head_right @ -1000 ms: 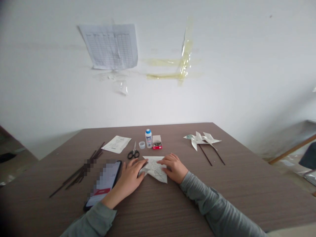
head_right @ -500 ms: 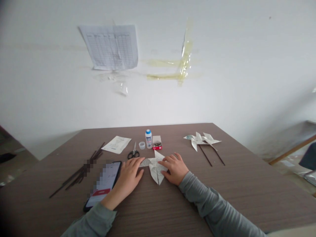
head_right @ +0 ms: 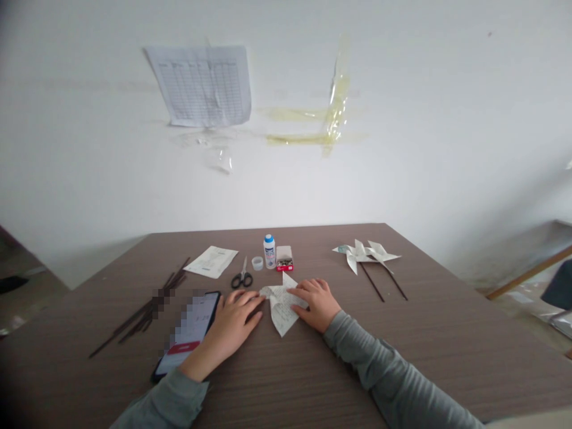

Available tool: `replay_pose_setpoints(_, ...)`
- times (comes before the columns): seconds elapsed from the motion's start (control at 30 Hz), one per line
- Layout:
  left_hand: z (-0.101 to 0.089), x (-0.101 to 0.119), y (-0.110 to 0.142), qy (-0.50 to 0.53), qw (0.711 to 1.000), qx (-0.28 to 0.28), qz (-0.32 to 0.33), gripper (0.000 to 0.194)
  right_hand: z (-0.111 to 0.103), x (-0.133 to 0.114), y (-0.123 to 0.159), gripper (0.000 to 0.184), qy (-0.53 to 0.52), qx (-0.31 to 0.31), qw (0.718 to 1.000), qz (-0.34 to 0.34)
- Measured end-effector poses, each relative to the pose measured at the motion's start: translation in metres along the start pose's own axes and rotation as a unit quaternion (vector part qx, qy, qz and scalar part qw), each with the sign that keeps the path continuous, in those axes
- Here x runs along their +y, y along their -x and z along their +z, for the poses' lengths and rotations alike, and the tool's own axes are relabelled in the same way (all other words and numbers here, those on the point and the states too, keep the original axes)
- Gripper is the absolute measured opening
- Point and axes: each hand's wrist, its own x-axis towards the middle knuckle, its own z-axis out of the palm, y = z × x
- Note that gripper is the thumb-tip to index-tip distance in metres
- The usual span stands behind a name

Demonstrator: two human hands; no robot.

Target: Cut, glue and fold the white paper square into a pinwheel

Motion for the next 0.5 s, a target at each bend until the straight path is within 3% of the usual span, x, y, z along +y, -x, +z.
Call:
replay_pose_setpoints(0.3, 0.003, -0.006, -0.002, -0.017, 1.0, -0.008, -0.014, 0.059, 0.007, 0.035, -0.06, 0.06, -0.036, 0.08, 0.995, -0.04)
replay_pose_setpoints(0.4, 0.005, -0.006, -0.003, -0.008, 1.0, 0.0, -0.021, 0.057, -0.004, 0.03, -0.089, 0.064, -0.019, 0.049, 0.998, -0.046)
replay_pose_setpoints(0.5, 0.009, -0.009, -0.003, 0.0, 1.0, 0.02, -0.023, 0.054, -0.014, 0.016, -0.113, 0.074, 0.016, 0.016, 1.0, -0.002)
